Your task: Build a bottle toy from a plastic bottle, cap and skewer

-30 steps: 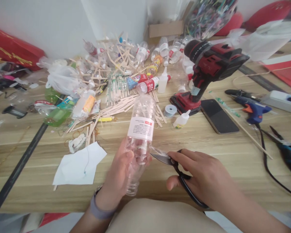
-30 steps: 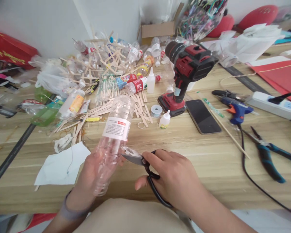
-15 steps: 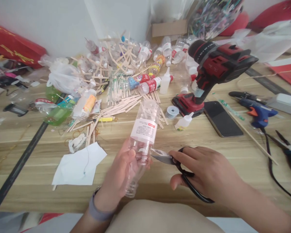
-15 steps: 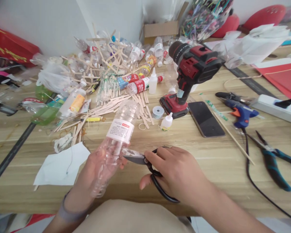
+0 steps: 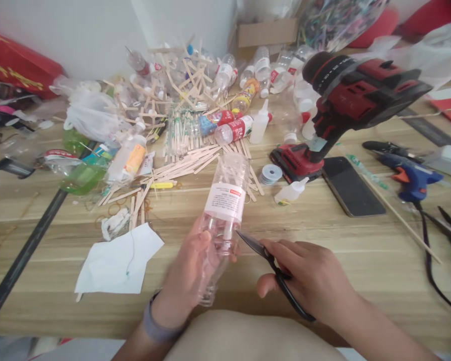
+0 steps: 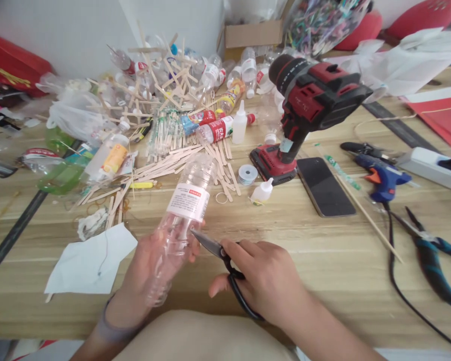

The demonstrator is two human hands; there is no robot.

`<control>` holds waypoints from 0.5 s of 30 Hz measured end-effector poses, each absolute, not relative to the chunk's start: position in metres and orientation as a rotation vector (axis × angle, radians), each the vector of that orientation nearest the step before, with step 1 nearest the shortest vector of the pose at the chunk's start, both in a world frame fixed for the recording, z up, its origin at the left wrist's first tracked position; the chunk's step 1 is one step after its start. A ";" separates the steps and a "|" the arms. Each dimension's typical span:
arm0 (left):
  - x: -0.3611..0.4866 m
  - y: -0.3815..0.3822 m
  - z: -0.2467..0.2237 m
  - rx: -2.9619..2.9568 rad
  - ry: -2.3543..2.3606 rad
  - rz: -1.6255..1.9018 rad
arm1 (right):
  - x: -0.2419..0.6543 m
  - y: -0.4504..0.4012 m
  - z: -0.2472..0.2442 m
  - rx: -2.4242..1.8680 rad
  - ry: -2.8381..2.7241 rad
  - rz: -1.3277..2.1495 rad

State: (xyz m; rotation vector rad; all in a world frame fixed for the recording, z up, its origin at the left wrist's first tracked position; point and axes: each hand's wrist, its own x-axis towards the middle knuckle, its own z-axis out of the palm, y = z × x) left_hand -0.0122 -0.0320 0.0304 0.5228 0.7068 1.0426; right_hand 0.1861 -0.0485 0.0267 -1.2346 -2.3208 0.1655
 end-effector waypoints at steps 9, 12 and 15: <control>-0.011 -0.027 0.023 0.446 0.672 1.051 | 0.176 -0.054 0.027 -1.361 -1.979 0.708; -0.013 -0.027 0.025 0.455 0.723 1.075 | 0.178 -0.056 0.028 -1.402 -1.842 0.829; -0.016 -0.028 0.028 0.512 0.726 1.114 | 0.180 -0.058 0.029 -1.397 -1.881 0.828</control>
